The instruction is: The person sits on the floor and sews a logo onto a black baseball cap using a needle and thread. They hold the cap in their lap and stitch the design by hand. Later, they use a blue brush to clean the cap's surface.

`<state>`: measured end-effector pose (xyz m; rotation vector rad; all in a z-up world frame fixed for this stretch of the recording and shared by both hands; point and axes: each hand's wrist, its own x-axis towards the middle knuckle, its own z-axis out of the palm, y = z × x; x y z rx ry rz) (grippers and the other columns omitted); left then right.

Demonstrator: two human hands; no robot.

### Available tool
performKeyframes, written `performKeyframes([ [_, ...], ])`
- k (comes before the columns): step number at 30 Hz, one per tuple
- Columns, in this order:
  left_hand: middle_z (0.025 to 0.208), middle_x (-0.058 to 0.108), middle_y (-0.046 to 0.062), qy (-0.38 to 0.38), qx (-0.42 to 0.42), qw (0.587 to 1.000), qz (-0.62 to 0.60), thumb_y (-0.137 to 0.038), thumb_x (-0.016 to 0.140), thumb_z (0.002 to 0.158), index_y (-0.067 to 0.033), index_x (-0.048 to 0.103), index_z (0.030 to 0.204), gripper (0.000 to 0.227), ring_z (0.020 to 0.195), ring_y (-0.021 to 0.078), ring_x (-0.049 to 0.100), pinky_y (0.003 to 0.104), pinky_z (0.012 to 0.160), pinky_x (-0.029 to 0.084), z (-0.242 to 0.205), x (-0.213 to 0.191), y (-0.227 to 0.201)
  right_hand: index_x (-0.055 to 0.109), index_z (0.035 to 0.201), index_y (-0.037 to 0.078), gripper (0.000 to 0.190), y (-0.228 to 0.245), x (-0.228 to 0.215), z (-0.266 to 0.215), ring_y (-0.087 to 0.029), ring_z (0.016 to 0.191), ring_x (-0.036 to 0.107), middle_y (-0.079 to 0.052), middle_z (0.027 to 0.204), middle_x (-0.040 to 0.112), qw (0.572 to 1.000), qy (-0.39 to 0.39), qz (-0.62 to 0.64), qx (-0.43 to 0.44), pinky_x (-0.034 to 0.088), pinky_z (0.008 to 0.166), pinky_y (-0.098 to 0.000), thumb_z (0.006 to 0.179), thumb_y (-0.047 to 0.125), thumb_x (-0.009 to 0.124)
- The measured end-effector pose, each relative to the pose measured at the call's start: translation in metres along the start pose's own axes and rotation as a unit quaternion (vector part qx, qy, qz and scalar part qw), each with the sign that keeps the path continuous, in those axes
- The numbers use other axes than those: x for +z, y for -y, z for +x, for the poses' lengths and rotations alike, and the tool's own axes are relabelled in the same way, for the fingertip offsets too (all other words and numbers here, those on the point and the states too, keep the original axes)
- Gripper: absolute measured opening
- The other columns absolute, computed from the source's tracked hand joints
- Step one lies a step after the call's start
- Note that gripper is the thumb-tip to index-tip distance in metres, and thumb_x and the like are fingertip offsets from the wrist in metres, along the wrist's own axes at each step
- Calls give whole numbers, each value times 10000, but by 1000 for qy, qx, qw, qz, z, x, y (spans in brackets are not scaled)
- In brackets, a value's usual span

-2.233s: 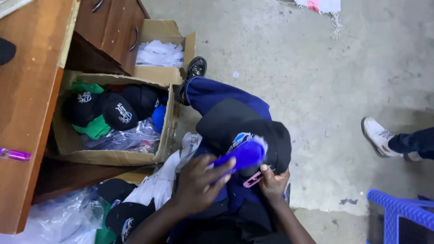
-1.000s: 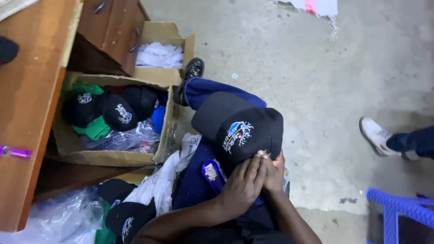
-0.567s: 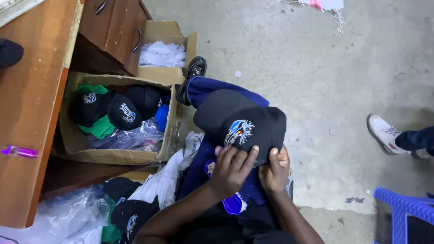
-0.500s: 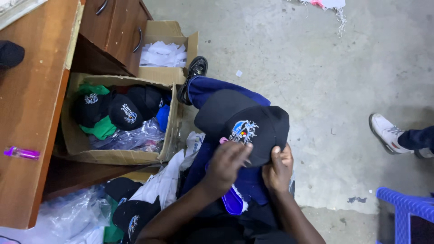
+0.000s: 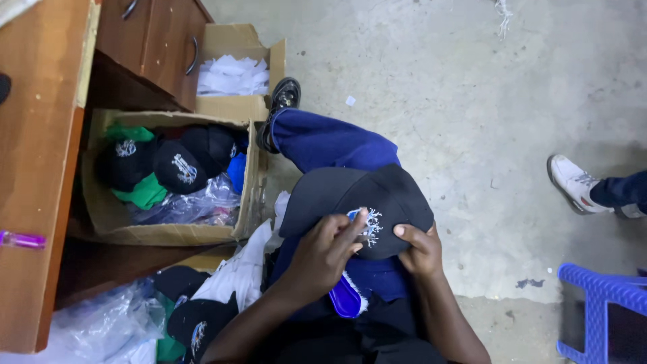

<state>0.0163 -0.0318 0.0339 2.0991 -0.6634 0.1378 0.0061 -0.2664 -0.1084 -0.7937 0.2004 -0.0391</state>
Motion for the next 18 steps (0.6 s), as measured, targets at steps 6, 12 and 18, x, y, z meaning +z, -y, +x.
performKeyframes([
  [6, 1153, 673, 96, -25, 45, 995, 80, -105, 858, 968, -129, 611, 1467, 557, 899, 239, 675, 380, 789, 577, -19, 11, 6, 622, 1350, -104, 572, 24, 35, -2, -363, 1050, 752, -253, 1184, 751, 998, 10, 23, 64, 639, 906, -494, 809, -16, 785],
  [12, 1100, 636, 93, -57, -7, 996, 73, -149, 803, 1010, -182, 582, 1498, 537, 911, 239, 673, 368, 768, 580, -19, 20, 1, 587, 1383, -63, 626, 11, 14, -4, -348, 993, 757, -230, 1171, 743, 996, -9, -5, 94, 657, 819, -490, 791, -5, 782],
  [18, 1086, 615, 85, -53, -65, 995, 62, -134, 784, 995, -202, 606, 1477, 518, 898, 244, 646, 375, 770, 567, -17, 21, -3, 613, 1352, -71, 617, 17, 29, -4, -324, 1037, 749, -213, 1192, 750, 998, 12, -14, 66, 639, 879, -460, 779, 36, 813],
])
